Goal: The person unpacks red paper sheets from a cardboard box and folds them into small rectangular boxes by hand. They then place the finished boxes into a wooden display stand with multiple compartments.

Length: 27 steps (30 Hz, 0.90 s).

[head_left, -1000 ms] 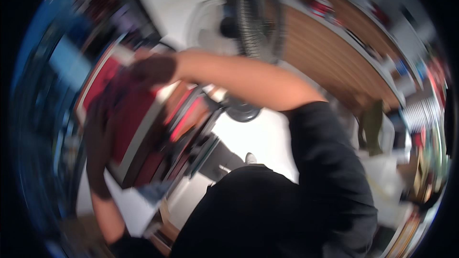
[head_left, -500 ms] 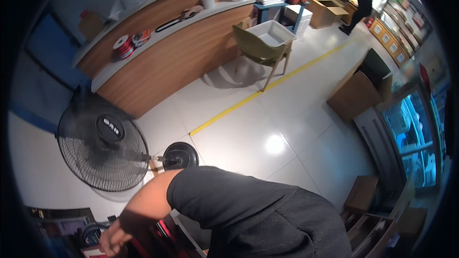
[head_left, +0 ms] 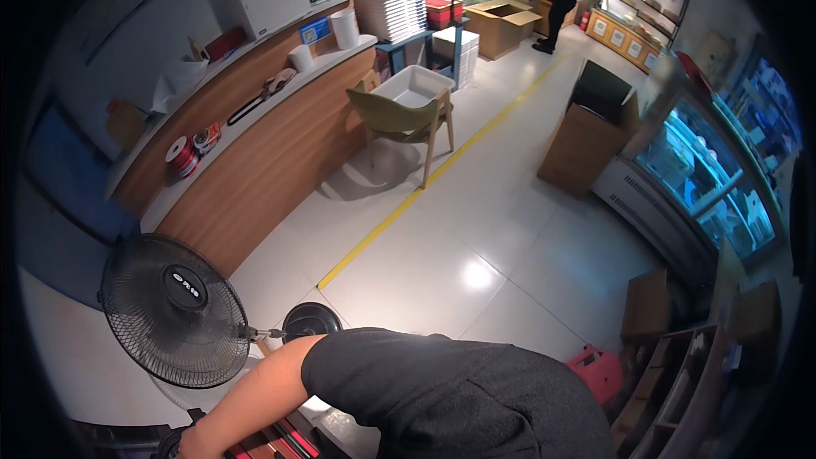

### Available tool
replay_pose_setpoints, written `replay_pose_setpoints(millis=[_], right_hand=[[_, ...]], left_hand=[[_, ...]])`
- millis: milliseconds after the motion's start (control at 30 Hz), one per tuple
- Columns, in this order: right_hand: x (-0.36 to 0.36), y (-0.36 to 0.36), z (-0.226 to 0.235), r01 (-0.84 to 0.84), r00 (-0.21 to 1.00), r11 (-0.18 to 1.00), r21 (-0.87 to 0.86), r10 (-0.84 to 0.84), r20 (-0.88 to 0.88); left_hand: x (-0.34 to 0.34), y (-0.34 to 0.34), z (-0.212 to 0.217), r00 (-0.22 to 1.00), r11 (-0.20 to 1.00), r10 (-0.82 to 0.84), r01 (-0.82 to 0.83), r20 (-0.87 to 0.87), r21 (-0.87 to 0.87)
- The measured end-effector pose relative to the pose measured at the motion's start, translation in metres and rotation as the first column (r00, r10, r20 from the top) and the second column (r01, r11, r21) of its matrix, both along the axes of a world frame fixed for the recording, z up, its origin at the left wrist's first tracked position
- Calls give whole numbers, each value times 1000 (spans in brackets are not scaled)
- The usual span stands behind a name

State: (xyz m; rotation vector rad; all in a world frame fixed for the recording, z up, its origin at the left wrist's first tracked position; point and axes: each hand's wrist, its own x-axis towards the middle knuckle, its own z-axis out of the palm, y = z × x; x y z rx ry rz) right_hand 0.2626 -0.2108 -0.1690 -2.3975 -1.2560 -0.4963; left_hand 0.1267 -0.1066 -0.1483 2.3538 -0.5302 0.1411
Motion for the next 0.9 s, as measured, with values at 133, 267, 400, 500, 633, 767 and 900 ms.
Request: replay_pose_setpoints(millis=[133,267,400,500,633,767,900], right_hand=[[-16,-47,34,364,893,885,290,-244,-377],[51,-67,37,290,405,883,-368,-462,-789],[43,-75,28,300,45,948,-110,-129,-991],[27,-62,45,430,81,902,-47,-90,-993],[96,-66,27,459,197,887,40,-58,-979],[77,-58,45,427,166,899,95,26,-986],[28,-64,94,465,367,868,171,-13,-930]], left_hand=[[8,-3,-15,1000,984,3,-8,-29,-175],[11,10,-17,999,938,52,-54,-15,-342],[25,23,-25,996,868,89,-91,-27,-488],[25,65,-36,974,793,217,-211,-58,-571],[11,111,-29,952,682,306,-239,-27,-691],[-33,176,-60,882,530,466,-338,-66,-778],[-67,177,-99,913,484,403,-268,-59,-833]])
